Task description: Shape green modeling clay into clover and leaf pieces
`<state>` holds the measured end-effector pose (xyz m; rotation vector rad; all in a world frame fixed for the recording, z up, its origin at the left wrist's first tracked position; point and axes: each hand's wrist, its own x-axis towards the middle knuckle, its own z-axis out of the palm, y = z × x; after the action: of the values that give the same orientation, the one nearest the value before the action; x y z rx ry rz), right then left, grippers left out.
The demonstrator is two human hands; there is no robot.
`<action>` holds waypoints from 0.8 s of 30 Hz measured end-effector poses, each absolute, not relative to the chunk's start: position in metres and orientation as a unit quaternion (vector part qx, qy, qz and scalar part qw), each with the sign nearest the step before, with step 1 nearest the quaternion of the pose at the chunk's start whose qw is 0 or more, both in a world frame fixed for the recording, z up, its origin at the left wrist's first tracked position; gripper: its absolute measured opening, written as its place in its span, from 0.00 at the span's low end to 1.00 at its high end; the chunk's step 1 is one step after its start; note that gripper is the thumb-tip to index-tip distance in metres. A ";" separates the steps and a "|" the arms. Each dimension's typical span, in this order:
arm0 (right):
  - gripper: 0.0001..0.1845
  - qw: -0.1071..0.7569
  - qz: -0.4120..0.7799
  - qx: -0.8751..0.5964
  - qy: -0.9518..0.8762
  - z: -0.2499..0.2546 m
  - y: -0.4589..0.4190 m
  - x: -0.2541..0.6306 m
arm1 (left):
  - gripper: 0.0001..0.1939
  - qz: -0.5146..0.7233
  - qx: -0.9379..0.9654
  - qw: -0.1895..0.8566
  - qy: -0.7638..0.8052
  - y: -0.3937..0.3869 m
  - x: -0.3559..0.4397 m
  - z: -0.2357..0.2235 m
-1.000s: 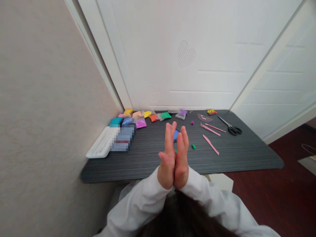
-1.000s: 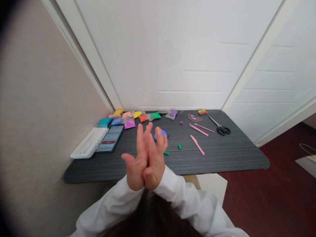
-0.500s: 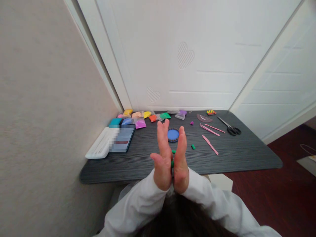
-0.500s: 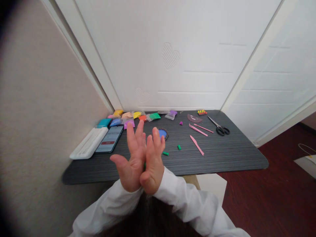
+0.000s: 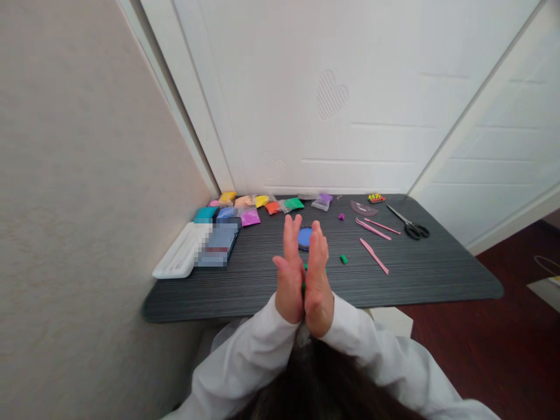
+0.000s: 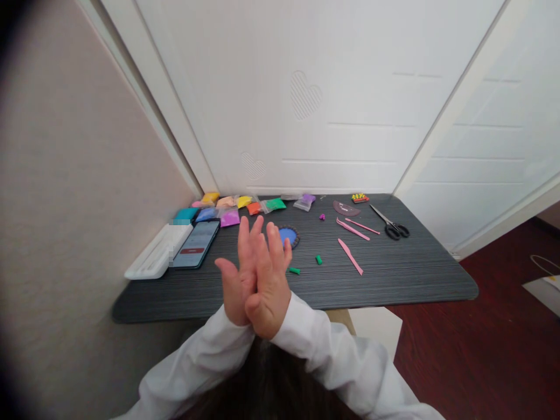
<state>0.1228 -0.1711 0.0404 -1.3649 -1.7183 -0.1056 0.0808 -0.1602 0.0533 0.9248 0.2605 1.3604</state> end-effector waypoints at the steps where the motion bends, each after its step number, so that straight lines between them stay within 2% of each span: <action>1: 0.37 0.459 -0.038 -0.558 -0.690 0.043 -0.170 0.118 | 0.30 0.604 0.411 0.676 0.100 -0.158 0.081 0.051; 7: 0.31 0.517 -0.061 -0.539 -0.662 0.046 -0.154 0.125 | 0.29 0.574 0.394 0.708 0.116 -0.154 0.081 0.044; 11: 0.33 0.491 -0.018 -0.533 -0.689 0.026 -0.155 0.128 | 0.29 0.567 0.365 0.729 0.119 -0.150 0.074 0.051; 17: 0.32 0.461 -0.080 -0.608 -0.642 0.034 -0.153 0.108 | 0.29 0.578 0.323 0.741 0.114 -0.142 0.082 0.042; 21: 0.30 0.430 -0.068 -0.598 -0.673 0.039 -0.144 0.118 | 0.27 0.498 0.258 0.818 0.130 -0.136 0.086 0.023; 24: 0.29 0.451 -0.075 -0.591 -0.665 0.039 -0.146 0.131 | 0.28 0.458 0.187 0.858 0.134 -0.129 0.081 0.008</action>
<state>0.1307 -0.1460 0.0394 -1.4595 -1.6425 -0.1860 0.0806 -0.1293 0.0082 0.3925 0.2820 0.9625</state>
